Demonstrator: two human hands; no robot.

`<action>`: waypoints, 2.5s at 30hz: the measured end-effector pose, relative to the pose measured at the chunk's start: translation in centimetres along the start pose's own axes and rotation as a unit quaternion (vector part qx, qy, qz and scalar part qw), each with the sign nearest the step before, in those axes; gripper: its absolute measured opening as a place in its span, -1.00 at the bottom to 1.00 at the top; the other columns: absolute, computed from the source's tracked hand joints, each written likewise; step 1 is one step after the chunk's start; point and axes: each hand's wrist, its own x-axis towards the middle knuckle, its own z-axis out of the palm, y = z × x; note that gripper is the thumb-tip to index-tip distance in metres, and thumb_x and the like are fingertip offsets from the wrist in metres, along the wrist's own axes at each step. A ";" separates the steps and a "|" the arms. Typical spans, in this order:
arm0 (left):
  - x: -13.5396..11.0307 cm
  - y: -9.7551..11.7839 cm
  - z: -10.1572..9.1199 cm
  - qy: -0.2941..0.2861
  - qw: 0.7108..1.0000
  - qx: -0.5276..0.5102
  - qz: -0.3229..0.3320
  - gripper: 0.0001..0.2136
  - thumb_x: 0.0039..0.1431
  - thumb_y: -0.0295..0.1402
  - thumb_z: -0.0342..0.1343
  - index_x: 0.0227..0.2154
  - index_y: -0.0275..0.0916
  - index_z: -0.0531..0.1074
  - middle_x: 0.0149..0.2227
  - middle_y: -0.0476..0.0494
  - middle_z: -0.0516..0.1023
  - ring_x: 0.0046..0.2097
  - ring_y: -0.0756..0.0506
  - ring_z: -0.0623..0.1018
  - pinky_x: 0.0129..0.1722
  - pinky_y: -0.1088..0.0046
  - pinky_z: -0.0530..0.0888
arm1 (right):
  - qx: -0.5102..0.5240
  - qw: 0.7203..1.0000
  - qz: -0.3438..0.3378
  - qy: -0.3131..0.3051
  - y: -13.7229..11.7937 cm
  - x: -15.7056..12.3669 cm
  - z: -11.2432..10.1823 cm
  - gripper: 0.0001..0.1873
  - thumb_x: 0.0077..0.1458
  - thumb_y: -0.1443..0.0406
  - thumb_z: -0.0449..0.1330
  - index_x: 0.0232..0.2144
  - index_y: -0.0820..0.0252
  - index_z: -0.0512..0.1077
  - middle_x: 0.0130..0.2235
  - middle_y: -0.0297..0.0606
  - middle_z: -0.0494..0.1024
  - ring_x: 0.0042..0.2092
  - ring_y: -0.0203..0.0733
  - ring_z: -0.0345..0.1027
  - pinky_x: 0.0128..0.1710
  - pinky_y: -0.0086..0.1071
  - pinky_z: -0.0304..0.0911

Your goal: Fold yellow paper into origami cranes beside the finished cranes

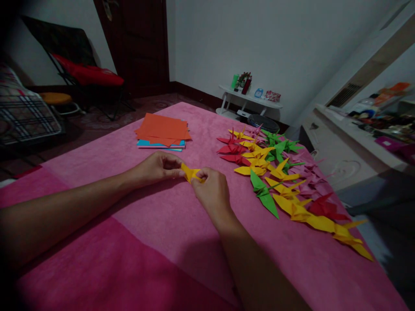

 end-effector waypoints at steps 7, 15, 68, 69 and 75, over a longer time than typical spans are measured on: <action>0.1 -0.1 0.5 0.061 0.998 0.023 -0.019 -0.93 0.01 -0.46 0.19 -0.47 -0.36 0.54 -0.51 -0.07 0.56 -0.49 0.04 0.49 -0.47 0.59 0.37 | -0.001 1.000 -0.012 -0.022 -0.7 0.2 -0.4 -0.88 -0.05 0.33 0.15 -0.45 0.20 0.49 -0.45 -0.26 0.55 -0.52 -0.30 0.38 -0.60 -0.51 0.15; 0.3 -0.6 0.5 0.059 0.998 -0.025 -0.013 -0.95 0.01 -0.49 0.20 -0.49 -0.37 0.54 -0.54 -0.06 0.56 -0.51 0.06 0.50 -0.49 0.60 0.37 | 0.142 0.990 0.001 -0.018 -2.4 0.4 -0.2 -0.85 -0.01 0.24 0.20 -0.42 0.23 0.47 -0.50 -0.35 0.48 -0.65 -0.37 0.29 -0.70 -0.53 0.16; -0.9 0.9 1.4 0.123 0.988 -0.087 -0.019 -0.79 -0.13 -0.64 0.09 -0.36 -0.34 0.41 -0.62 0.04 0.51 -0.56 0.04 0.51 -0.53 0.60 0.39 | 0.030 0.974 -0.216 0.062 -1.8 -0.4 1.1 -0.80 0.08 0.44 0.14 -0.38 0.16 0.57 -0.40 -0.26 0.55 -0.35 -0.24 0.42 -0.34 -0.42 0.26; -1.0 1.0 1.4 0.124 0.988 -0.089 -0.022 -0.79 -0.11 -0.64 0.09 -0.35 -0.34 0.41 -0.61 0.03 0.52 -0.57 0.04 0.50 -0.52 0.59 0.39 | 0.026 0.974 -0.219 0.060 -1.9 -0.4 1.1 -0.80 0.08 0.44 0.14 -0.38 0.16 0.57 -0.40 -0.26 0.55 -0.35 -0.24 0.41 -0.34 -0.42 0.25; -0.8 0.8 0.9 0.080 0.995 -0.061 -0.005 -0.96 -0.01 -0.50 0.20 -0.46 -0.37 0.47 -0.57 -0.02 0.53 -0.54 0.07 0.49 -0.50 0.60 0.40 | -0.003 0.976 -0.214 0.049 -1.8 -0.2 1.1 -0.81 0.09 0.42 0.15 -0.42 0.18 0.57 -0.43 -0.27 0.53 -0.38 -0.25 0.37 -0.38 -0.41 0.22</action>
